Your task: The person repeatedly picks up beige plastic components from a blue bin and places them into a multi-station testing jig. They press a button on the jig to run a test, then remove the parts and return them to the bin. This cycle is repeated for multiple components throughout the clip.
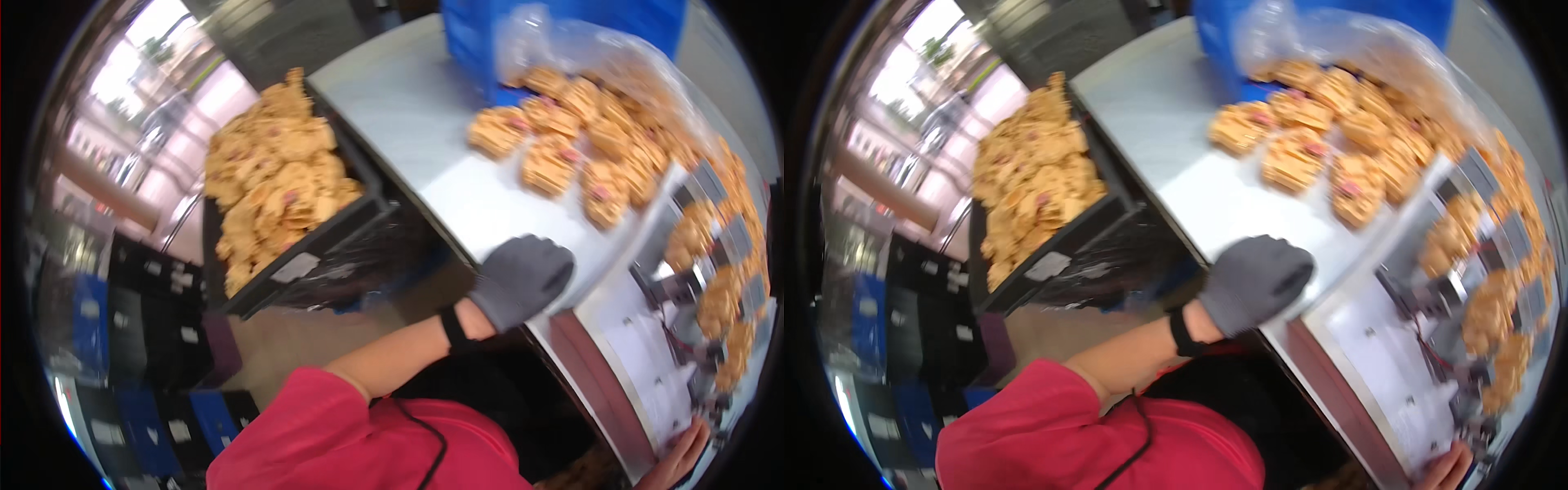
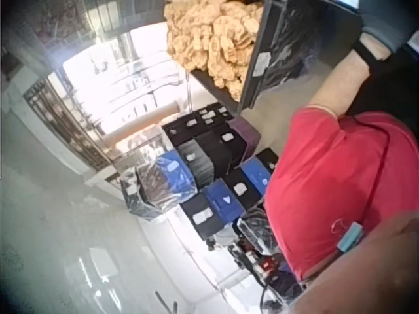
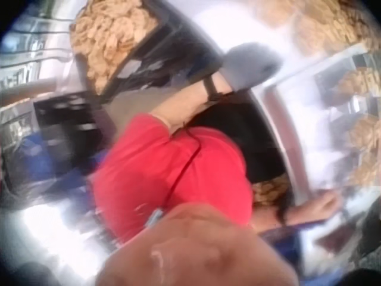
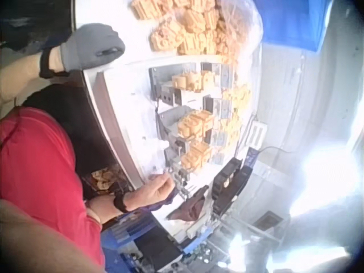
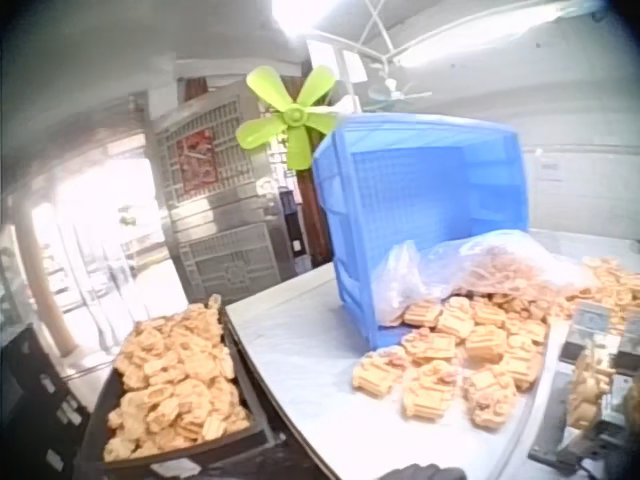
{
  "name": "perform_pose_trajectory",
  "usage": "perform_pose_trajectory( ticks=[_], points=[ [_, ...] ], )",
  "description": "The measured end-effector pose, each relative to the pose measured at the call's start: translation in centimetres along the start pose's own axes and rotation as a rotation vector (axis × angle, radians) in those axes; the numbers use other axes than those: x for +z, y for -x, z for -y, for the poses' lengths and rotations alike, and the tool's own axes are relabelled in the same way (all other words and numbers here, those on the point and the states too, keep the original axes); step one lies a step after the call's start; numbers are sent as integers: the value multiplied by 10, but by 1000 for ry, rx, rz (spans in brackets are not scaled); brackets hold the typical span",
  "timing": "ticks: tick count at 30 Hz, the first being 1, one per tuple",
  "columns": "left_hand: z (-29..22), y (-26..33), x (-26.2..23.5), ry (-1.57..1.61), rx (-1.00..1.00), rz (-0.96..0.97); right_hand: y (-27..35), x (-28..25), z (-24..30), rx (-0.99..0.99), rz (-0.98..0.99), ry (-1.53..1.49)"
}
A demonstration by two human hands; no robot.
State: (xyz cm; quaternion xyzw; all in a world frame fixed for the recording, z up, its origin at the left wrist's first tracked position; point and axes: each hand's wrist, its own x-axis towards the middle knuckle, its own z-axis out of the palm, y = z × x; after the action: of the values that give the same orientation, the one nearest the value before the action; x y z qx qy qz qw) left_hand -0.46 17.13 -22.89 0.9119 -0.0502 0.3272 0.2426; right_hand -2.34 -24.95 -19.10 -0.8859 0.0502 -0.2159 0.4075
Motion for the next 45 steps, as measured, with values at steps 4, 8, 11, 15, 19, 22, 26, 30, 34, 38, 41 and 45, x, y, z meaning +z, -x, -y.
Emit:
perform_pose_trajectory(
  ticks=[4,8,11,15,19,22,26,30,34,38,41,45],
  points=[
    [5,4,0,111,-64,74,13,9,49,29,-31,-115],
    [16,11,9,73,-123,98,-1,3,66,-158,37,-43],
    [14,8,10,123,-177,155,-9,-2,62,-186,122,30],
    [7,11,10,162,-213,200,-5,-4,57,-208,254,123],
    [11,15,8,176,-240,185,-4,-2,58,-201,289,143],
    [15,17,6,178,-253,208,-5,-1,56,-215,297,147],
    [14,17,7,238,-280,210,-6,-2,54,-229,314,145],
    [10,14,7,249,-292,204,-11,-4,58,-233,336,155],
    [12,17,8,255,-325,191,-10,-5,57,-208,339,155],
    [10,15,8,266,-284,202,-8,-6,58,-193,340,183],
    [11,16,8,237,-270,202,-9,-6,57,-199,347,175],
    [10,16,7,232,-300,205,-10,-6,57,-220,360,182]
  ],
)
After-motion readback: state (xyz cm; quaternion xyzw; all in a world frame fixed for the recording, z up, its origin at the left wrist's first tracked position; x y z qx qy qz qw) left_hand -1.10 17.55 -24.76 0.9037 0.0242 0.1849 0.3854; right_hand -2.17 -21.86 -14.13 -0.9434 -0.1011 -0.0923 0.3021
